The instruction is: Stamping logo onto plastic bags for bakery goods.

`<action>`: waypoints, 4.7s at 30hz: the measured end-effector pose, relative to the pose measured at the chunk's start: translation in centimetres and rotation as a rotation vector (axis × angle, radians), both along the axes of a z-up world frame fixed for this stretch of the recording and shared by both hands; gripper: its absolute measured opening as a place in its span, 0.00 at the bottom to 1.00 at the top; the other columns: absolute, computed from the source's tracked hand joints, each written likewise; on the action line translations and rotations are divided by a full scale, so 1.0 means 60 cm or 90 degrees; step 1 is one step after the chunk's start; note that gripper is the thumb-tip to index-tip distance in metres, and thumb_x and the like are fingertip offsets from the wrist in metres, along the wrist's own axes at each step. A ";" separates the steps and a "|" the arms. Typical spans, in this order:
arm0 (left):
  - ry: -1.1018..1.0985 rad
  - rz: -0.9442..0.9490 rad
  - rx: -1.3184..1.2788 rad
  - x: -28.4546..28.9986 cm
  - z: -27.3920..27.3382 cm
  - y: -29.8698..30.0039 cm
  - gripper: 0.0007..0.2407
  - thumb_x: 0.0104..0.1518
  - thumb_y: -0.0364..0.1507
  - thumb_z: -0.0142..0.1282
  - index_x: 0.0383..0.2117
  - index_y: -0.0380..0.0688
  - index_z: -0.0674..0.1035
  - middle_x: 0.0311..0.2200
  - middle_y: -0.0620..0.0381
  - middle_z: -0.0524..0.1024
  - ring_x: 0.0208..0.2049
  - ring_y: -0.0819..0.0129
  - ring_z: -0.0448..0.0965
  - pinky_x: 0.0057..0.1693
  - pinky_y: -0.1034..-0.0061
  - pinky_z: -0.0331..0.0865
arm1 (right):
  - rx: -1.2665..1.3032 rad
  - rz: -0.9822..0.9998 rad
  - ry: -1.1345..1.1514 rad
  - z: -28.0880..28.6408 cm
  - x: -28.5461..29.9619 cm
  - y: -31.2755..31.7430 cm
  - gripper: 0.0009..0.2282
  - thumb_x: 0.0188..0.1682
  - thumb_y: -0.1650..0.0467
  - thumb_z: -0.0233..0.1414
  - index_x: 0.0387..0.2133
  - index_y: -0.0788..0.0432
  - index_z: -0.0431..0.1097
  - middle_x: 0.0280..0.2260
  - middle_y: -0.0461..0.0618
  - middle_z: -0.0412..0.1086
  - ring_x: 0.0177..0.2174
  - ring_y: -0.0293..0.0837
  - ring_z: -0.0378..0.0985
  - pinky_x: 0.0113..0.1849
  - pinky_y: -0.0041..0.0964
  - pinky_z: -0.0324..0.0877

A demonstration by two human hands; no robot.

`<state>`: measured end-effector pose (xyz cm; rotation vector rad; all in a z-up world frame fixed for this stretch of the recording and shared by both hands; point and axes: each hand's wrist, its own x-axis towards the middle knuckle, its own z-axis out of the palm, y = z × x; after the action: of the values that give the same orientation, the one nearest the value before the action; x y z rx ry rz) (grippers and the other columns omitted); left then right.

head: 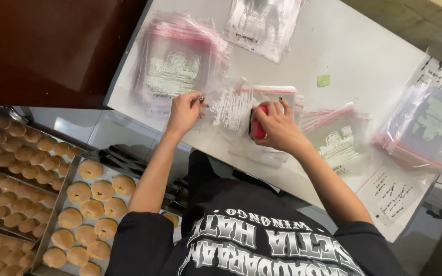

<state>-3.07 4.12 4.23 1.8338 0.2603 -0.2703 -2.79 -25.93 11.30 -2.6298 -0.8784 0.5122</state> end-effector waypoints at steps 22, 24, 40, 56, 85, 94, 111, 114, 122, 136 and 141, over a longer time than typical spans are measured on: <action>0.019 -0.053 -0.084 -0.009 -0.032 0.008 0.12 0.66 0.23 0.45 0.52 0.36 0.79 0.32 0.50 0.84 0.25 0.71 0.84 0.31 0.78 0.78 | 0.225 -0.150 -0.014 0.079 -0.020 -0.058 0.28 0.30 0.68 0.71 0.44 0.54 0.65 0.52 0.59 0.62 0.55 0.60 0.63 0.55 0.53 0.62; 0.025 -0.048 -0.110 -0.010 -0.036 0.006 0.13 0.65 0.22 0.45 0.52 0.36 0.79 0.33 0.50 0.84 0.25 0.71 0.84 0.31 0.78 0.78 | 0.171 -0.068 -0.044 0.072 -0.030 -0.015 0.27 0.29 0.66 0.70 0.42 0.53 0.66 0.51 0.59 0.63 0.55 0.61 0.64 0.58 0.58 0.54; 0.035 -0.024 -0.092 -0.016 -0.053 0.005 0.14 0.64 0.21 0.45 0.52 0.37 0.79 0.32 0.51 0.84 0.24 0.72 0.84 0.32 0.78 0.80 | 0.000 -0.047 -0.047 -0.013 -0.043 0.077 0.28 0.32 0.61 0.66 0.45 0.56 0.64 0.46 0.62 0.63 0.52 0.63 0.65 0.59 0.68 0.48; 0.037 -0.080 -0.106 0.007 -0.059 0.012 0.14 0.64 0.21 0.44 0.53 0.35 0.78 0.33 0.49 0.84 0.24 0.69 0.85 0.30 0.78 0.78 | 0.278 -0.328 -0.004 0.032 -0.071 -0.196 0.33 0.34 0.68 0.70 0.52 0.58 0.59 0.50 0.54 0.64 0.51 0.54 0.70 0.51 0.47 0.69; 0.059 -0.098 -0.174 0.005 -0.053 0.025 0.14 0.67 0.23 0.42 0.54 0.39 0.77 0.37 0.49 0.83 0.27 0.67 0.85 0.33 0.77 0.77 | 0.369 -0.563 0.088 -0.068 -0.139 -0.126 0.15 0.49 0.69 0.60 0.47 0.61 0.71 0.37 0.49 0.77 0.37 0.39 0.79 0.39 0.35 0.74; 0.065 -0.110 -0.376 -0.002 0.032 0.039 0.11 0.67 0.24 0.49 0.53 0.34 0.78 0.36 0.46 0.82 0.29 0.65 0.84 0.35 0.74 0.79 | 0.645 -0.583 0.300 -0.071 -0.201 -0.103 0.20 0.50 0.71 0.54 0.57 0.63 0.66 0.48 0.54 0.72 0.49 0.43 0.74 0.53 0.37 0.69; 0.050 -0.286 -0.329 0.020 -0.016 -0.328 0.12 0.62 0.29 0.52 0.48 0.39 0.80 0.29 0.52 0.85 0.23 0.70 0.83 0.29 0.78 0.76 | 0.936 -0.790 0.252 -0.115 -0.290 -0.223 0.22 0.51 0.77 0.56 0.58 0.70 0.60 0.40 0.58 0.74 0.38 0.48 0.80 0.38 0.41 0.77; -0.049 -0.308 -0.165 0.027 -0.007 -0.430 0.10 0.59 0.33 0.61 0.37 0.38 0.82 0.24 0.53 0.84 0.25 0.73 0.84 0.28 0.78 0.72 | 0.884 -0.908 0.176 -0.101 -0.309 -0.252 0.20 0.51 0.76 0.53 0.57 0.68 0.61 0.37 0.57 0.76 0.33 0.46 0.82 0.33 0.38 0.77; -0.205 -0.380 0.140 0.048 -0.036 -0.594 0.12 0.51 0.40 0.67 0.29 0.46 0.83 0.25 0.54 0.84 0.29 0.60 0.84 0.38 0.64 0.74 | 0.866 -0.959 0.115 -0.162 -0.343 -0.327 0.19 0.52 0.75 0.52 0.58 0.67 0.62 0.35 0.52 0.76 0.29 0.38 0.79 0.32 0.35 0.79; -0.441 -0.231 0.200 0.070 0.008 -0.296 0.13 0.59 0.36 0.64 0.45 0.43 0.82 0.40 0.46 0.77 0.44 0.50 0.78 0.51 0.60 0.72 | 0.141 -0.987 0.031 -0.025 -0.342 -0.251 0.25 0.50 0.62 0.59 0.57 0.61 0.62 0.24 0.56 0.72 0.24 0.47 0.75 0.29 0.40 0.68; -0.284 -0.218 0.455 -0.068 0.007 -0.140 0.21 0.57 0.36 0.60 0.57 0.43 0.77 0.49 0.41 0.73 0.52 0.45 0.72 0.55 0.55 0.66 | 0.092 -0.508 -0.163 -0.040 -0.267 -0.108 0.26 0.43 0.57 0.61 0.52 0.55 0.66 0.47 0.55 0.65 0.49 0.54 0.66 0.50 0.54 0.60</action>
<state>-7.16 -4.27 4.66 2.5854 -0.3177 0.0174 -18.78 -32.43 8.91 -2.6486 0.1199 -0.0956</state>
